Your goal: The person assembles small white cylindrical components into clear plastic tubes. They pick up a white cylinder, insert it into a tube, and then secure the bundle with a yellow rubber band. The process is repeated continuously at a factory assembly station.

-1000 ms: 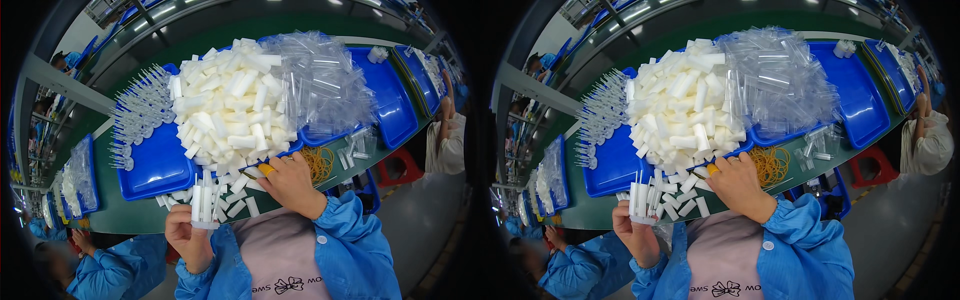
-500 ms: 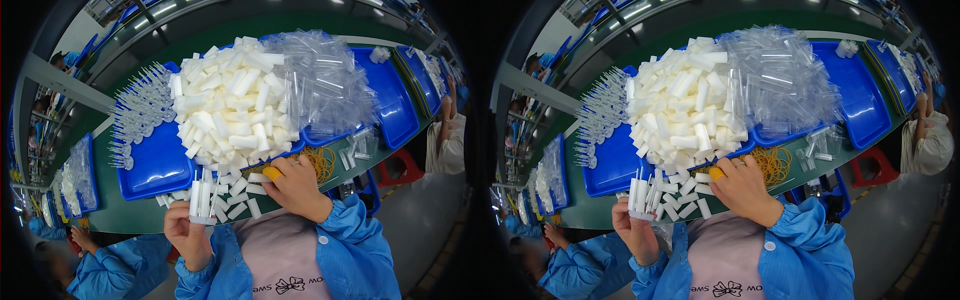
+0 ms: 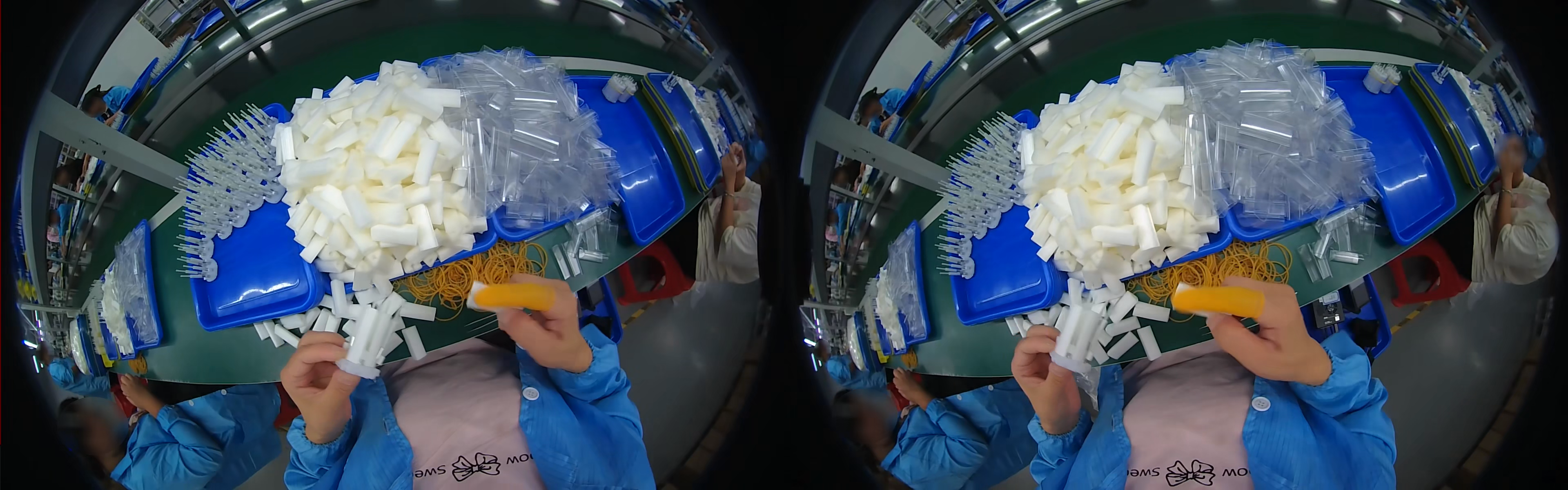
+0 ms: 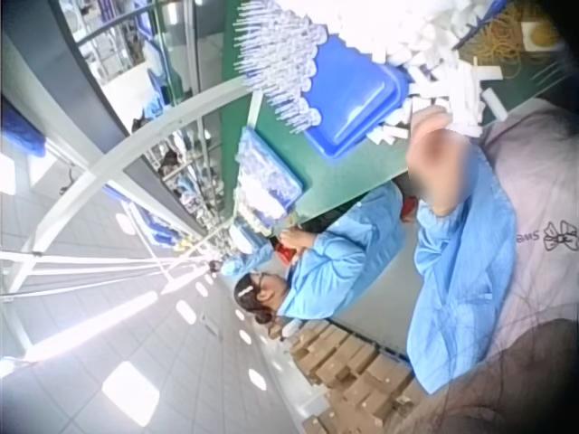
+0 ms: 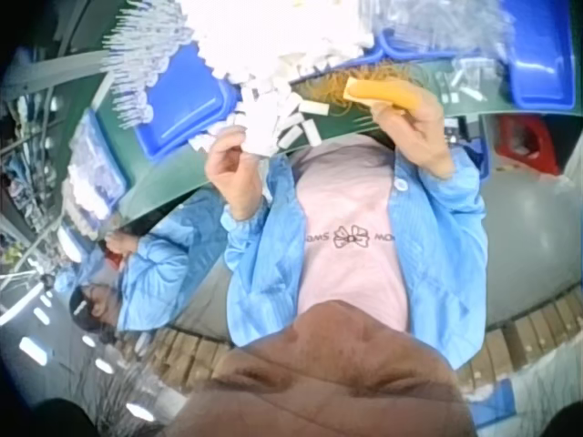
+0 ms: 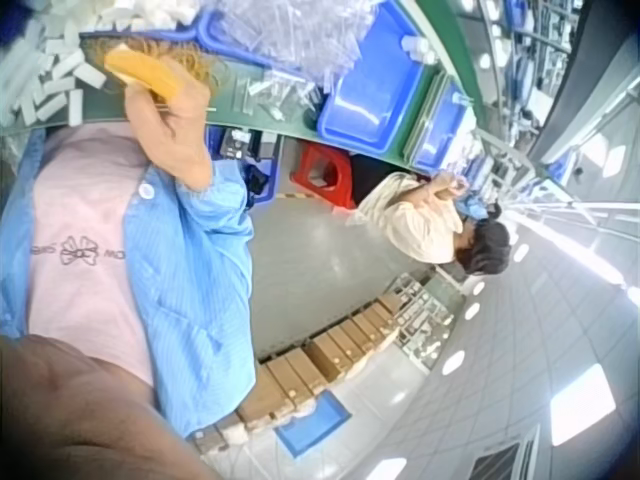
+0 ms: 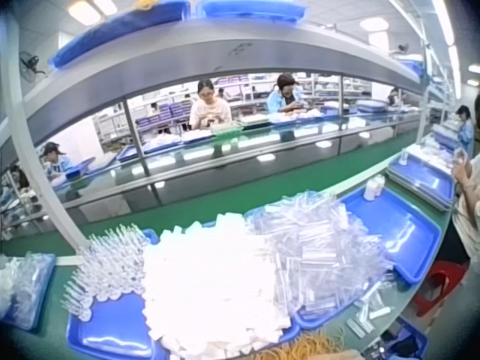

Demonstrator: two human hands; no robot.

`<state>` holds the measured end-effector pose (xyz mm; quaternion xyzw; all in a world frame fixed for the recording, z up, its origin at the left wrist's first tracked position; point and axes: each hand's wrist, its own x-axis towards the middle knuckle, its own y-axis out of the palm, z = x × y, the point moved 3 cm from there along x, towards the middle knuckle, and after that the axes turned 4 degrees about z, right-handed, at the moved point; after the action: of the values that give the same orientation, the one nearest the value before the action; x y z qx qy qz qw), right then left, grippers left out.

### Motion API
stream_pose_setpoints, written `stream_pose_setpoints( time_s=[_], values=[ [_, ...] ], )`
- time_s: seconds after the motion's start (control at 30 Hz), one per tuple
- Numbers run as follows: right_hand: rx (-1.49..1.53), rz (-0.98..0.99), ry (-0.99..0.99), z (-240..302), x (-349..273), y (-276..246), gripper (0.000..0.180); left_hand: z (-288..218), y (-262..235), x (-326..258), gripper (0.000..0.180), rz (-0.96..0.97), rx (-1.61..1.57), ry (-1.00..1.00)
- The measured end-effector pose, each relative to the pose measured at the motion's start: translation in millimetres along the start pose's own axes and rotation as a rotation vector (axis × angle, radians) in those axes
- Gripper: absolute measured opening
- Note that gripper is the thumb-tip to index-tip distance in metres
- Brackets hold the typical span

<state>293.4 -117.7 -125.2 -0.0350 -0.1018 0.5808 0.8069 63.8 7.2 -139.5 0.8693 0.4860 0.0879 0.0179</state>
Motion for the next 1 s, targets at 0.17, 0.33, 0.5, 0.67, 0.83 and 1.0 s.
stream_pose_setpoints(
  time_s=[0.17, 0.33, 0.5, 0.67, 0.83, 1.0],
  values=[
    [0.888, 0.043, 0.195, 5, -3, -2, 0.021, -4, 9, -4, 0.018, 0.238, -0.009, 0.109],
    [0.663, -0.113, 0.100, -16, -4, -5, 0.021, -6, 18, -9, 0.019, 0.426, 0.007, 0.220],
    [0.822, -0.203, 0.180, -19, 3, 5, 0.017, -15, 32, -6, 0.022, 0.519, 0.120, 0.279],
    [0.784, -0.187, 0.183, -25, 8, 15, 0.018, -16, 38, -6, 0.025, 0.589, 0.151, 0.294],
    [0.751, -0.158, 0.207, -23, 10, 23, 0.016, -16, 38, -9, 0.029, 0.594, 0.113, 0.235],
    [0.785, -0.124, 0.255, -23, 10, 29, 0.015, -15, 36, -9, 0.030, 0.577, 0.124, 0.275]
  ],
)
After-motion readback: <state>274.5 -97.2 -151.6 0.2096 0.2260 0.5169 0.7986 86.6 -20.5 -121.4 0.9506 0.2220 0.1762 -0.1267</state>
